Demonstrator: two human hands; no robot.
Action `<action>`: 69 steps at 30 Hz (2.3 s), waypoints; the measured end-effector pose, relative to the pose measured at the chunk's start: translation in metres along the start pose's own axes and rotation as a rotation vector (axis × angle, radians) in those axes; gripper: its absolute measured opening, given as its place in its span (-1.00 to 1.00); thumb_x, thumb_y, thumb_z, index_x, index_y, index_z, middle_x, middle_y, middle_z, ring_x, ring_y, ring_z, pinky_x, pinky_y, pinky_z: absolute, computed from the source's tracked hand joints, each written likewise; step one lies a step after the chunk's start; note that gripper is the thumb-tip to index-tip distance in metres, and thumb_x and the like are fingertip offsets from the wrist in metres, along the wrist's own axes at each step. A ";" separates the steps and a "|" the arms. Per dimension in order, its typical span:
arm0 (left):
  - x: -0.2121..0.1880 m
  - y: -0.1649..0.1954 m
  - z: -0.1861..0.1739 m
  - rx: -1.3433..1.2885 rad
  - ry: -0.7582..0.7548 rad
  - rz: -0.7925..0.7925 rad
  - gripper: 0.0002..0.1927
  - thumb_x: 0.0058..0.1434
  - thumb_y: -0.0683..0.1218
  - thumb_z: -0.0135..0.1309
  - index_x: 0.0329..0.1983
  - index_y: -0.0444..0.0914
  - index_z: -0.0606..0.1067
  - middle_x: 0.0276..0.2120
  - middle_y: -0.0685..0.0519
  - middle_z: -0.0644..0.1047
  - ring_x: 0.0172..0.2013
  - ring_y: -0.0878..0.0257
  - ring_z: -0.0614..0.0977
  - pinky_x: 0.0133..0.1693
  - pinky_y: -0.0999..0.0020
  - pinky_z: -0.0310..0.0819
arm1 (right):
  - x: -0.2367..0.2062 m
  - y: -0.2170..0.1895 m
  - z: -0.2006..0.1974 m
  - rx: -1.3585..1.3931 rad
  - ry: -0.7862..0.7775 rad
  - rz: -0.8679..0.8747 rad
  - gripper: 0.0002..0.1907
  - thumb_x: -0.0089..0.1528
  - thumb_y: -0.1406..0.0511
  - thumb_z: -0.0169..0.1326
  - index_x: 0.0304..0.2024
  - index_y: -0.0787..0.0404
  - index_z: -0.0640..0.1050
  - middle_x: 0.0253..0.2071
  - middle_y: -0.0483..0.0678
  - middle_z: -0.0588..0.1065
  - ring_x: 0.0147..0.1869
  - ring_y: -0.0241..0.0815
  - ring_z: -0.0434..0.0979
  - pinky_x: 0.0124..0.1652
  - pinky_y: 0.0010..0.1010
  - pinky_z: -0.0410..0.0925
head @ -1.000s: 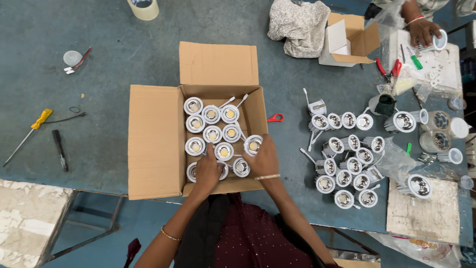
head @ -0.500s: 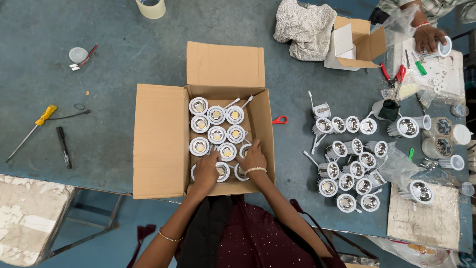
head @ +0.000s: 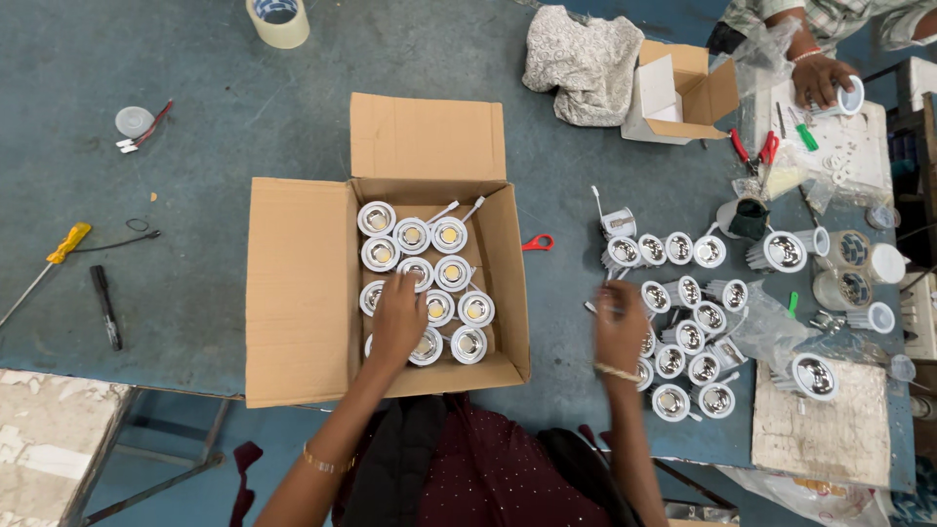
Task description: The person places multiple small white LED light fixtures into a cardboard box on a workbench. They arrange the items in rows, fold the box flaps closed, and then reopen the box to continue placing additional fixtures inside.
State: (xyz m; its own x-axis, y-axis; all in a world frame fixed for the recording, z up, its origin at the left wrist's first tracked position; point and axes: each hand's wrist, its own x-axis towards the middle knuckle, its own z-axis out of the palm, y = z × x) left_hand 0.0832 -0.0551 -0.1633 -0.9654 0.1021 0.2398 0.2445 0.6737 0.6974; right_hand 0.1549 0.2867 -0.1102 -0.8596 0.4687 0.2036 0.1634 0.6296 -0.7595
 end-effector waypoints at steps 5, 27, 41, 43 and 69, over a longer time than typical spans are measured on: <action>0.090 0.006 0.040 0.219 0.002 0.170 -0.41 0.12 0.00 0.30 0.15 -0.37 0.43 -0.03 -0.28 0.51 0.05 -0.18 0.51 0.17 -0.09 0.28 | 0.002 0.080 -0.076 -0.679 -0.141 0.225 -0.21 0.09 0.18 0.37 0.30 0.25 0.36 0.11 0.31 0.44 0.16 0.28 0.49 0.11 -0.04 0.39; 0.169 0.017 0.055 0.495 -0.402 -0.008 -0.89 0.17 -0.07 0.19 -0.34 -0.17 0.68 -0.34 -0.14 0.66 -0.21 -0.03 0.71 0.36 -0.09 0.03 | -0.049 0.061 -0.069 -0.478 -0.346 0.425 -0.10 -0.10 0.17 0.49 0.16 0.29 0.31 0.04 0.32 0.48 0.06 0.28 0.59 0.03 -0.05 0.46; 0.165 0.017 0.034 0.224 0.019 -0.073 -0.71 0.31 0.08 0.07 -0.08 -0.17 0.62 -0.45 -0.21 0.62 -0.41 -0.19 0.66 -0.33 -0.08 0.52 | 0.047 -0.124 0.072 -0.081 -0.358 -0.412 -0.18 0.02 0.23 0.41 0.24 0.34 0.34 0.14 0.23 0.42 0.20 0.26 0.45 0.14 -0.06 0.35; 0.163 0.013 0.030 0.225 0.029 -0.034 -0.71 0.32 0.08 0.07 -0.07 -0.17 0.62 -0.45 -0.19 0.62 -0.42 -0.18 0.66 -0.37 -0.08 0.51 | 0.054 -0.125 0.111 -0.119 -0.362 -0.308 -0.21 0.00 0.26 0.37 0.21 0.31 0.34 0.11 0.24 0.41 0.16 0.30 0.45 0.10 -0.06 0.38; 0.180 0.010 0.019 0.300 -0.057 -0.228 -0.54 0.17 0.21 0.25 -0.43 -0.31 0.63 -0.42 -0.21 0.63 -0.34 -0.14 0.69 -0.31 0.03 0.57 | 0.071 -0.131 0.202 -0.264 -0.359 0.038 -0.24 0.00 0.05 0.37 0.06 0.33 0.36 -0.10 0.35 0.52 -0.07 0.42 0.56 -0.14 0.07 0.46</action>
State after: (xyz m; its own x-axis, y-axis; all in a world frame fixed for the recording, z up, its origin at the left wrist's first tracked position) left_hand -0.0900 -0.0163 -0.1261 -0.9975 -0.0402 0.0575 -0.0063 0.8673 0.4978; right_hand -0.0251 0.1123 -0.1216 -0.9565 0.2792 -0.0843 0.2762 0.7748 -0.5687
